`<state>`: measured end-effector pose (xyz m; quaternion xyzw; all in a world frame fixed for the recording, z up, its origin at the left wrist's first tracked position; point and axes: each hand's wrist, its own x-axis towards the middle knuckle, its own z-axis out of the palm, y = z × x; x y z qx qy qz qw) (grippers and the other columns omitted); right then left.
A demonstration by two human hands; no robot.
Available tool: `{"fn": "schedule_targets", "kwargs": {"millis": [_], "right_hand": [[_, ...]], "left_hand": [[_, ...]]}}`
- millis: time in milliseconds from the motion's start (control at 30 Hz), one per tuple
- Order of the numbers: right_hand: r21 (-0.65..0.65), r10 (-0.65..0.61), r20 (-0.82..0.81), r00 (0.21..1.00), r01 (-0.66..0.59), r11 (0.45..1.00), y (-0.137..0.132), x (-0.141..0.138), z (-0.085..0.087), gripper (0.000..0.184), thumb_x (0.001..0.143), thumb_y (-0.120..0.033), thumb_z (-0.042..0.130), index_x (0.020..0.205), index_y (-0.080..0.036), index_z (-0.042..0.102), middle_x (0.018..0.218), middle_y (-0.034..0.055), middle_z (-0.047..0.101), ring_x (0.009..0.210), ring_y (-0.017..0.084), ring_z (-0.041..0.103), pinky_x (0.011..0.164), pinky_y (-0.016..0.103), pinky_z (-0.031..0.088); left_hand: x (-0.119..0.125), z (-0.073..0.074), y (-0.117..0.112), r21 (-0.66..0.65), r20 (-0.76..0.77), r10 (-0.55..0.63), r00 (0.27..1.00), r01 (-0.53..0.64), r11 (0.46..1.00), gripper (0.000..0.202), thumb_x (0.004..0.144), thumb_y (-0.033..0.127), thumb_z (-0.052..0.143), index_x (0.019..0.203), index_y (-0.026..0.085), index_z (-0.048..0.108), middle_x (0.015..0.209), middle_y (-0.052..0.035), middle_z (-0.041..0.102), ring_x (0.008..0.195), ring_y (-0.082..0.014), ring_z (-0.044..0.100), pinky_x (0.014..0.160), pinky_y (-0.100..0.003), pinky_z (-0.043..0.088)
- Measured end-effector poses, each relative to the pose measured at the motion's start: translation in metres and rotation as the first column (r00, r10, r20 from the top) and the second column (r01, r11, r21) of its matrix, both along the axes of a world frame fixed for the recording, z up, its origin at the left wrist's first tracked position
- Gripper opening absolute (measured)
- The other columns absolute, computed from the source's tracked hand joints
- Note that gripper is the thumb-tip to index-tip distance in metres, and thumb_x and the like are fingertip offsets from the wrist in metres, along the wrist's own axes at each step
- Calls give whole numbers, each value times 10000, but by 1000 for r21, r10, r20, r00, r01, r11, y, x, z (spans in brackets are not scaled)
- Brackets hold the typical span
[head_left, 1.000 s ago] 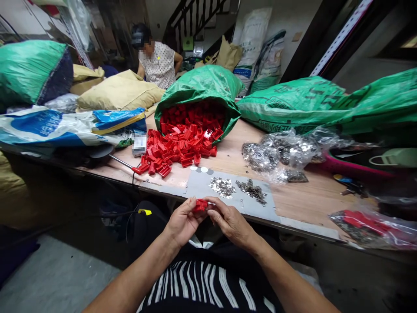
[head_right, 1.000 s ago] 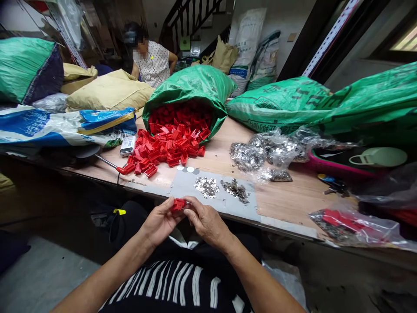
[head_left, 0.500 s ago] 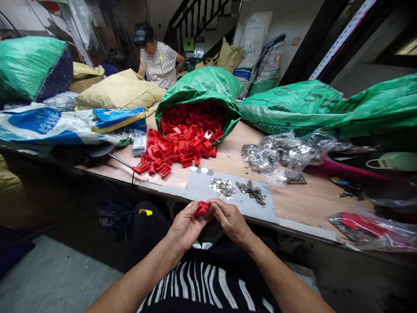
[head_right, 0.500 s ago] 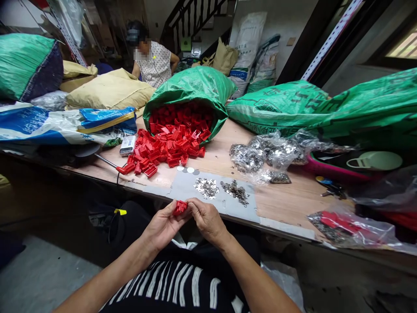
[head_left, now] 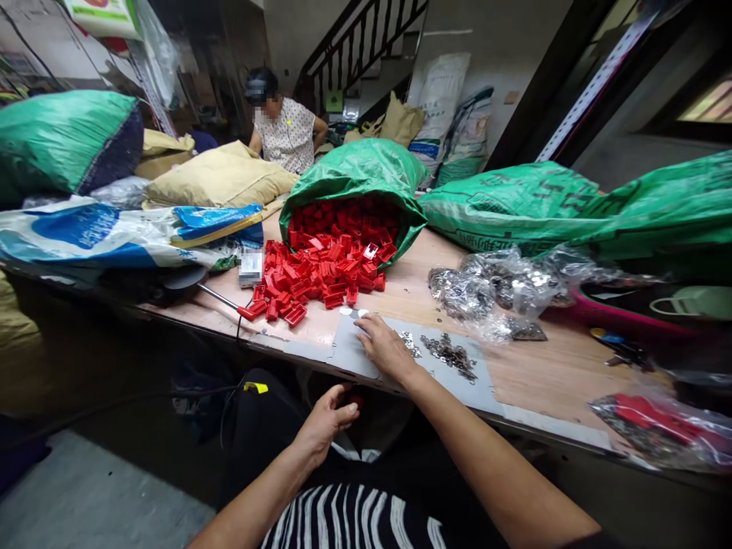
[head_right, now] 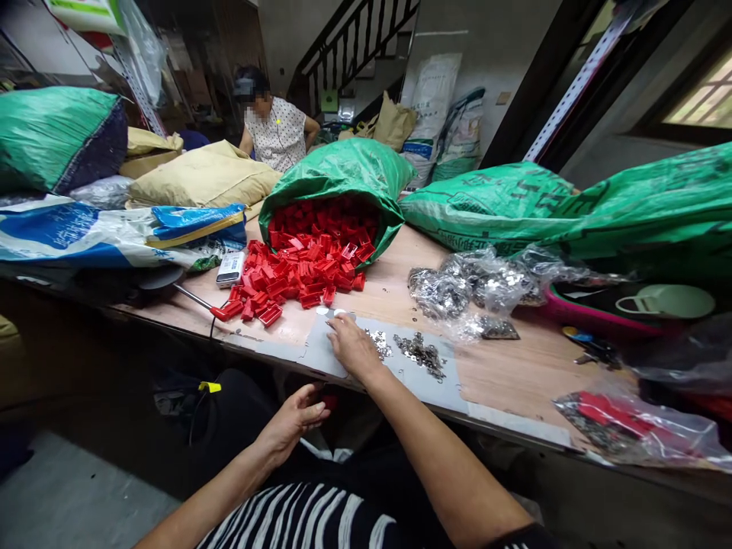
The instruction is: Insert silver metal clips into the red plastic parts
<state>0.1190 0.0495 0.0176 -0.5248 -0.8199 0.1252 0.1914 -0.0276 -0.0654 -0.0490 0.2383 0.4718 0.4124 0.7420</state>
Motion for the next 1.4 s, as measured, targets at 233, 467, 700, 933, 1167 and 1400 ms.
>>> {"fn": "schedule_targets", "kwargs": {"millis": [233,467,700,933,1167,1400], "right_hand": [[-31,-23,137,990,27,999,50,-22,-5,380,882,-159,493,1252,-182,575,1445,103,425,1191,245,520,1008,356,412],[-43,15,56,998,-13,999,44,-19,5,357,893,-127,470,1229,-152,592,1329,123,541,1200,220,516,1041,341,382],[-176,158,-491,857,-275,945,-49,-7,29,250,905,-188,495,1098,-191,655,1144,60,653,1078,163,590,972,296,433],[-325,53,-697,716,-381,866,-105,12,32,270,869,-224,559,1125,-199,641,1128,50,660,1057,182,599,941,304,449],[-69,-391,-96,916,385,920,-92,92,17,201,876,-214,528,1045,-201,636,1016,62,668,883,193,632,799,316,472],[73,-524,207,826,521,851,-76,136,4,122,866,-248,554,949,-225,641,961,32,661,822,186,622,659,276,431]], "left_hand": [[-7,1,2,44,-112,11,994,-6,999,551,633,411,781,1109,182,626,1303,-138,531,925,-203,646,812,-316,448],[-3,15,1,256,-122,94,988,-60,965,335,742,367,705,990,156,625,932,-70,660,760,-148,656,744,-277,490],[-11,26,13,730,-430,484,762,-23,683,521,797,247,643,1289,246,471,1287,-115,498,953,-186,621,708,-287,544],[-6,27,16,772,-556,402,728,273,574,312,835,147,544,1118,242,636,1110,-61,647,1067,-210,598,944,-375,480],[4,38,7,448,-297,114,948,33,893,380,778,347,678,1119,191,618,952,-51,707,762,-162,658,685,-262,515],[14,44,3,333,-115,99,989,-55,941,431,738,339,726,1115,162,618,886,-56,722,683,-132,646,624,-222,485]]}}
